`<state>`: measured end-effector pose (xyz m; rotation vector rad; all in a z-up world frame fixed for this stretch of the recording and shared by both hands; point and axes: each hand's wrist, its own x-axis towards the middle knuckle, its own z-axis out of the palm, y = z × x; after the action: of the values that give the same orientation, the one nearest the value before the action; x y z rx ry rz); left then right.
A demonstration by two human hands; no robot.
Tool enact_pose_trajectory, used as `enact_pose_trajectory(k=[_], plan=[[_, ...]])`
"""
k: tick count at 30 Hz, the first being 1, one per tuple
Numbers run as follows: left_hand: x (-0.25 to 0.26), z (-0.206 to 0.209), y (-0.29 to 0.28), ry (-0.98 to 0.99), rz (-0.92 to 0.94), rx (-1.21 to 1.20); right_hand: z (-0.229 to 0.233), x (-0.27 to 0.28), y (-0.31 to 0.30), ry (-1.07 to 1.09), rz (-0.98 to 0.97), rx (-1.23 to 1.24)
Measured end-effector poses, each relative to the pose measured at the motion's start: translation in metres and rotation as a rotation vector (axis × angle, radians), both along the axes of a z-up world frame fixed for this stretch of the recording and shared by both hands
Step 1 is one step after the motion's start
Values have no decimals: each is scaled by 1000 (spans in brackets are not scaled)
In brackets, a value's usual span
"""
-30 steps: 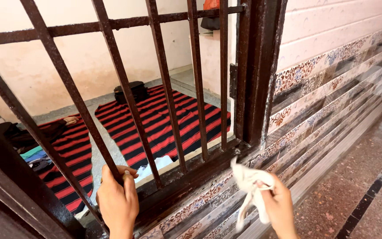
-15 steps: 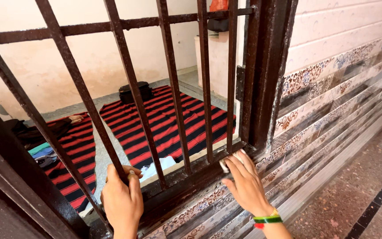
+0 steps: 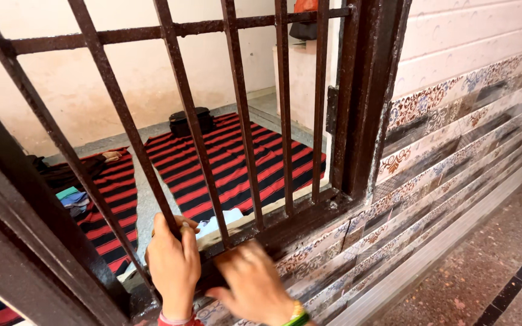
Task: The person cleans metal window bars by wiping the vertical rods and horizontal frame with a white cloth.
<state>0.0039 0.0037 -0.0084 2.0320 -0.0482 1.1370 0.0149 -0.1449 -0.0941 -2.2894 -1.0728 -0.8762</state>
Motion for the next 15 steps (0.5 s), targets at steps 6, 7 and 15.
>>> enact_pose_trajectory(k=[6, 7, 15], plan=[[-1, 1, 3, -49, -124, -41, -8, -18, 56, -138, 282, 184], [-1, 1, 4, -42, -131, -38, -8, -19, 53, -116, 244, 154], [12, -7, 24, 43, -554, -214, 0, 29, -55, 106, -413, -112]])
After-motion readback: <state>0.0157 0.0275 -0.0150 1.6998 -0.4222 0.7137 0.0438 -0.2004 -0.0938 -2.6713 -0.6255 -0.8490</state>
